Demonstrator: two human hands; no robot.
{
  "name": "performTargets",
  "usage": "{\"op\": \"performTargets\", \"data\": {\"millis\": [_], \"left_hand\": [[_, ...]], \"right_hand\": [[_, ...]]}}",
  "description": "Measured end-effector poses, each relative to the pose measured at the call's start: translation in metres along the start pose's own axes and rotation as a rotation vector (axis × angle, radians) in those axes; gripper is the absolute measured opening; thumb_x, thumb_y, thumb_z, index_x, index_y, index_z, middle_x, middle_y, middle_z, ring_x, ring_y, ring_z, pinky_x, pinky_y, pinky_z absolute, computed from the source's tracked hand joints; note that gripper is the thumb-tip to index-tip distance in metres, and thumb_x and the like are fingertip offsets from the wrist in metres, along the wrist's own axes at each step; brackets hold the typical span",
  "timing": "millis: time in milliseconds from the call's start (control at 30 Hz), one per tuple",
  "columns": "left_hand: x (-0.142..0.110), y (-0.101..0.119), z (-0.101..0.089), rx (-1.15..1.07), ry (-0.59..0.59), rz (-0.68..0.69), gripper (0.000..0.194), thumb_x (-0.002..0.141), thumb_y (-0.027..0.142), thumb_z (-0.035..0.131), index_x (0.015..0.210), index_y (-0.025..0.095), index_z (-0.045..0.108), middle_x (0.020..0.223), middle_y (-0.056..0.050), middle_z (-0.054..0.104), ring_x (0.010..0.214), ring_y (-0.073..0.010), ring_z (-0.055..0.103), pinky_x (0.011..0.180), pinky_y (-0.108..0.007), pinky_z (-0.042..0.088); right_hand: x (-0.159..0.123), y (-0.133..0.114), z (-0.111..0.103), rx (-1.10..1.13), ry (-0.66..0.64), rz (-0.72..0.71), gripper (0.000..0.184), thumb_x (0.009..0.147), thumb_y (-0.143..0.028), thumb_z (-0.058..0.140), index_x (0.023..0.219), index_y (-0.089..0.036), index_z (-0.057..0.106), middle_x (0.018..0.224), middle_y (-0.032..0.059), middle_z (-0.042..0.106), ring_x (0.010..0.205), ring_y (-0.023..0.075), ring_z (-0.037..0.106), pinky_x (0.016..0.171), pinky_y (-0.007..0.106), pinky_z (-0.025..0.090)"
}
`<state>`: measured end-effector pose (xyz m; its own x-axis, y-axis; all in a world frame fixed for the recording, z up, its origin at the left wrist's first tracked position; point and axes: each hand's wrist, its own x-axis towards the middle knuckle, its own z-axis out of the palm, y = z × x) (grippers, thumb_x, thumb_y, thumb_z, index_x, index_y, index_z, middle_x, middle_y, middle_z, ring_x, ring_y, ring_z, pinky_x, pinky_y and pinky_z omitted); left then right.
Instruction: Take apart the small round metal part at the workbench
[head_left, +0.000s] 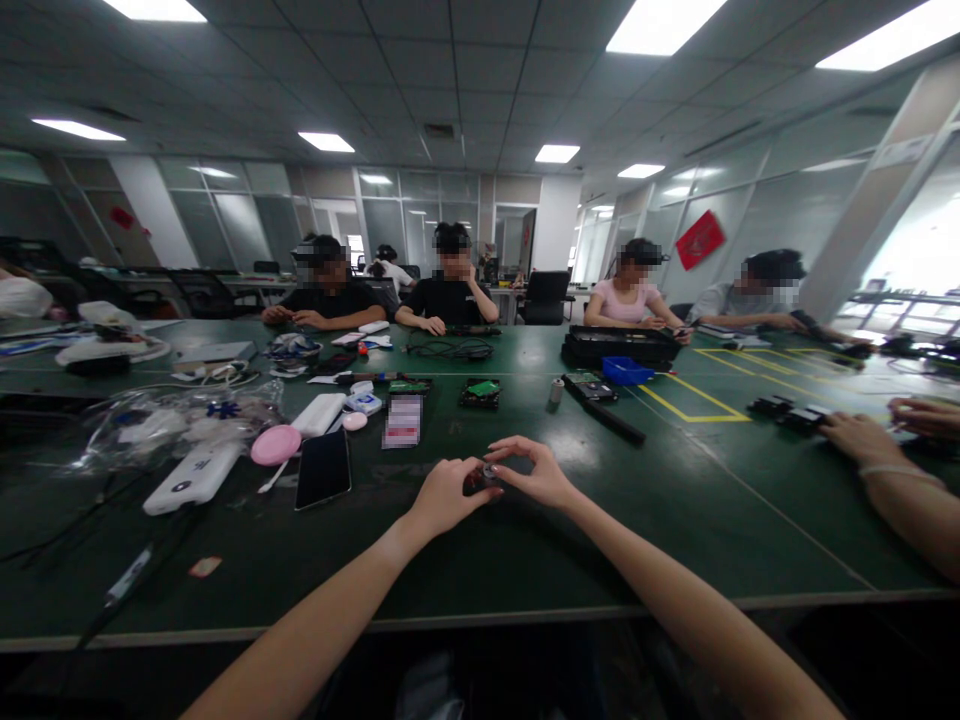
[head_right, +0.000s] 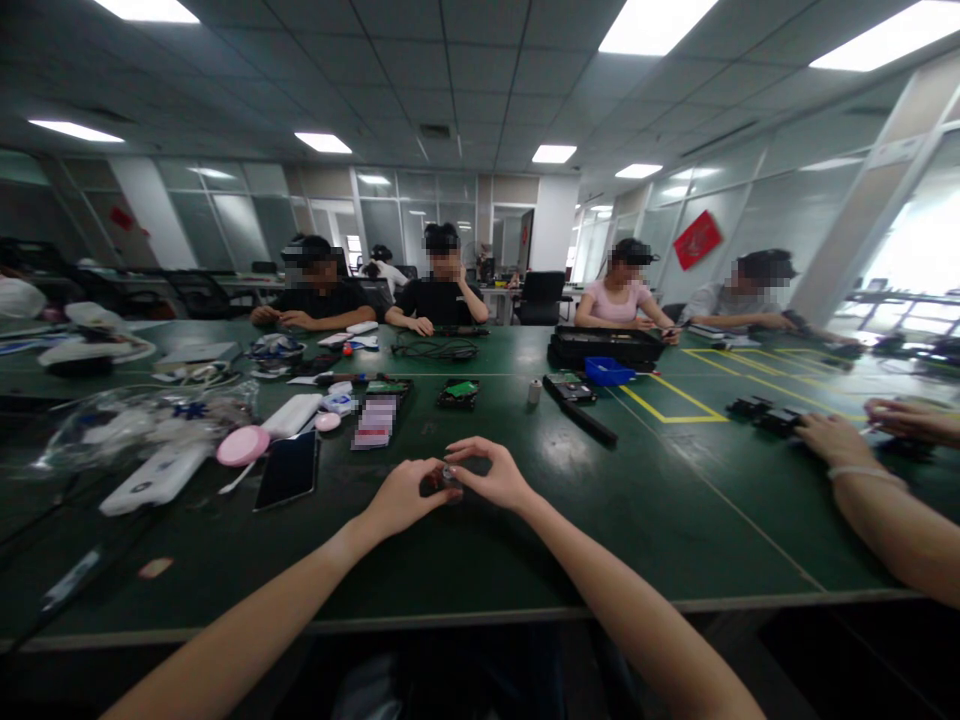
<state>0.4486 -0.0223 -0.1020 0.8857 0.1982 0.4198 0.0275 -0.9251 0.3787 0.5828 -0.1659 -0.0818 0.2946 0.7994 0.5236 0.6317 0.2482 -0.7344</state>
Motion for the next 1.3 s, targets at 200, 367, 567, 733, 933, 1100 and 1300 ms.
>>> {"op": "performTargets", "data": {"millis": [200, 367, 567, 733, 933, 1100, 1300], "left_hand": [[0.0006, -0.0003, 0.0013, 0.028, -0.001, -0.003, 0.035, 0.079, 0.055, 0.061, 0.092, 0.022, 0.063, 0.081, -0.003, 0.066, 0.076, -0.0217, 0.061, 0.067, -0.029, 0.041], [0.0005, -0.0014, 0.0028, 0.022, 0.003, 0.001, 0.033, 0.079, 0.052, 0.062, 0.091, 0.022, 0.063, 0.081, -0.003, 0.066, 0.075, -0.0211, 0.060, 0.069, -0.029, 0.041], [0.0004, -0.0010, 0.0027, 0.035, 0.002, -0.010, 0.036, 0.079, 0.054, 0.061, 0.092, 0.021, 0.063, 0.082, -0.003, 0.067, 0.076, -0.0216, 0.060, 0.067, -0.029, 0.041], [0.0000, -0.0009, 0.0019, 0.015, 0.010, 0.000, 0.035, 0.079, 0.053, 0.062, 0.093, 0.022, 0.063, 0.080, -0.003, 0.066, 0.074, -0.0214, 0.060, 0.066, -0.029, 0.041], [-0.0003, 0.0006, -0.0007, -0.009, -0.007, -0.001, 0.033, 0.079, 0.051, 0.062, 0.096, 0.022, 0.064, 0.082, -0.003, 0.067, 0.075, -0.0210, 0.060, 0.067, -0.029, 0.040], [-0.0004, 0.0002, -0.0005, -0.013, -0.005, 0.012, 0.032, 0.080, 0.051, 0.061, 0.094, 0.022, 0.064, 0.081, -0.003, 0.066, 0.075, -0.0205, 0.060, 0.068, -0.028, 0.040], [-0.0002, -0.0009, 0.0005, -0.016, -0.007, 0.005, 0.034, 0.080, 0.053, 0.061, 0.093, 0.022, 0.063, 0.081, -0.002, 0.066, 0.076, -0.0206, 0.060, 0.069, -0.028, 0.040]], "right_hand": [[-0.0006, -0.0020, 0.0024, 0.041, -0.036, 0.017, 0.041, 0.078, -0.029, 0.067, 0.117, -0.020, 0.059, 0.102, 0.0074, 0.071, 0.098, 0.0228, 0.066, 0.093, 0.043, 0.048], [0.0001, 0.0005, 0.0069, 0.062, -0.033, 0.076, 0.041, 0.077, -0.032, 0.068, 0.115, -0.019, 0.062, 0.100, 0.0076, 0.072, 0.092, 0.0227, 0.068, 0.088, 0.041, 0.052], [0.0003, 0.0020, 0.0072, 0.015, -0.017, 0.032, 0.038, 0.078, -0.030, 0.067, 0.114, -0.020, 0.063, 0.098, 0.0066, 0.072, 0.093, 0.0221, 0.068, 0.088, 0.040, 0.052], [-0.0003, 0.0027, 0.0058, 0.003, -0.003, 0.035, 0.039, 0.074, -0.026, 0.070, 0.112, -0.019, 0.063, 0.092, 0.0058, 0.072, 0.089, 0.0216, 0.068, 0.086, 0.038, 0.052], [-0.0001, 0.0026, 0.0052, 0.027, 0.025, 0.067, 0.039, 0.070, -0.030, 0.074, 0.105, -0.017, 0.065, 0.085, 0.0052, 0.072, 0.082, 0.0208, 0.069, 0.082, 0.037, 0.053], [0.0001, 0.0008, 0.0055, 0.077, 0.049, 0.100, 0.041, 0.066, -0.032, 0.077, 0.102, -0.015, 0.065, 0.080, 0.0048, 0.072, 0.079, 0.0207, 0.069, 0.081, 0.037, 0.054], [0.0002, 0.0009, 0.0058, 0.095, 0.059, 0.137, 0.043, 0.063, -0.034, 0.079, 0.100, -0.014, 0.065, 0.078, 0.0047, 0.072, 0.077, 0.0208, 0.070, 0.079, 0.037, 0.055]]}}
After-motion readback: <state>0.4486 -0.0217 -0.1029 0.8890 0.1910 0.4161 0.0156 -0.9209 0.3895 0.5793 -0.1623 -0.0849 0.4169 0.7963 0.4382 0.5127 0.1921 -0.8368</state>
